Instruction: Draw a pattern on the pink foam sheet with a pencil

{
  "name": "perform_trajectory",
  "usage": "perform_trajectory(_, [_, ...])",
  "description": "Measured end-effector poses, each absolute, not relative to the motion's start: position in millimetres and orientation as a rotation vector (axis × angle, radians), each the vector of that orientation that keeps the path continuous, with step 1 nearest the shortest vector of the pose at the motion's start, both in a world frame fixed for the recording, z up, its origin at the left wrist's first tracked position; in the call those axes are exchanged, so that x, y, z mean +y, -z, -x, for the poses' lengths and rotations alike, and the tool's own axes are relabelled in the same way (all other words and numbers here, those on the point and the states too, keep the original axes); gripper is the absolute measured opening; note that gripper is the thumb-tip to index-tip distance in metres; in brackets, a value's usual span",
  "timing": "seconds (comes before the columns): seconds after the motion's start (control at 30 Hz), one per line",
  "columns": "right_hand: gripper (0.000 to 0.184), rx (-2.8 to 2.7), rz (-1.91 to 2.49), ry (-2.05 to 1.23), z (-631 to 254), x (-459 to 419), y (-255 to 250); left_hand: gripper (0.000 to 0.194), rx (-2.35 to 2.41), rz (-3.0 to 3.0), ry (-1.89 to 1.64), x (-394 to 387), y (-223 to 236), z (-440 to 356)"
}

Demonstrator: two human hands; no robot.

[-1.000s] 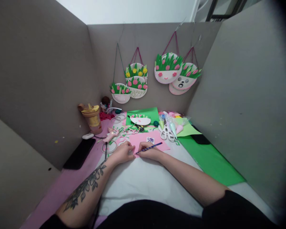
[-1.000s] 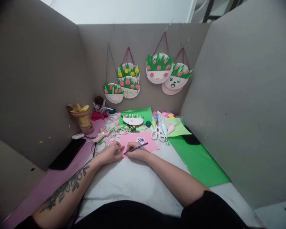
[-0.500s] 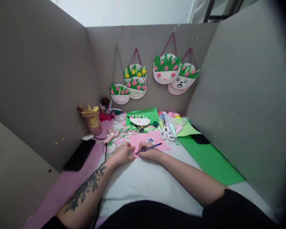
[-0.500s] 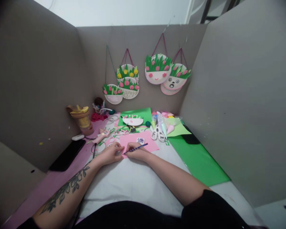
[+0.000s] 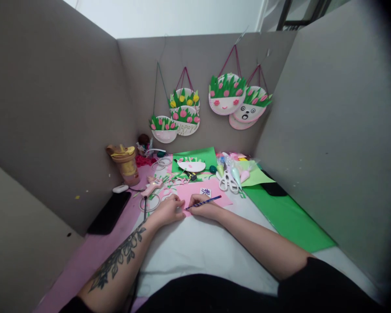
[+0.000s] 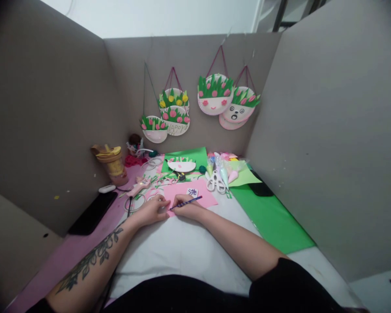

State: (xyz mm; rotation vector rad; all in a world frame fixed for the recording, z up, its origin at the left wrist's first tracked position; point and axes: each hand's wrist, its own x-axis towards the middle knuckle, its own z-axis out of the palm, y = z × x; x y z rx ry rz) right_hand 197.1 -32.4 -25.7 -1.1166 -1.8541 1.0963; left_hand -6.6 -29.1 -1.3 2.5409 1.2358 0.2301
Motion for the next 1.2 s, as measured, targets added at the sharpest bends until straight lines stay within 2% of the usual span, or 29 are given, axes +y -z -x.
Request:
perform_trajectory(0.93, [0.008, -1.887, 1.103, -1.112, -198.2, -33.9, 26.0, 0.041, 1.262, -2.532, -0.208, -28.6, 3.3, 6.4])
perform_trajectory(1.2, [0.007, -1.841, 1.151, -1.018, -195.8, -33.3, 26.0, 0.044, 1.247, -2.527, -0.233, -28.0, 5.3, 7.7])
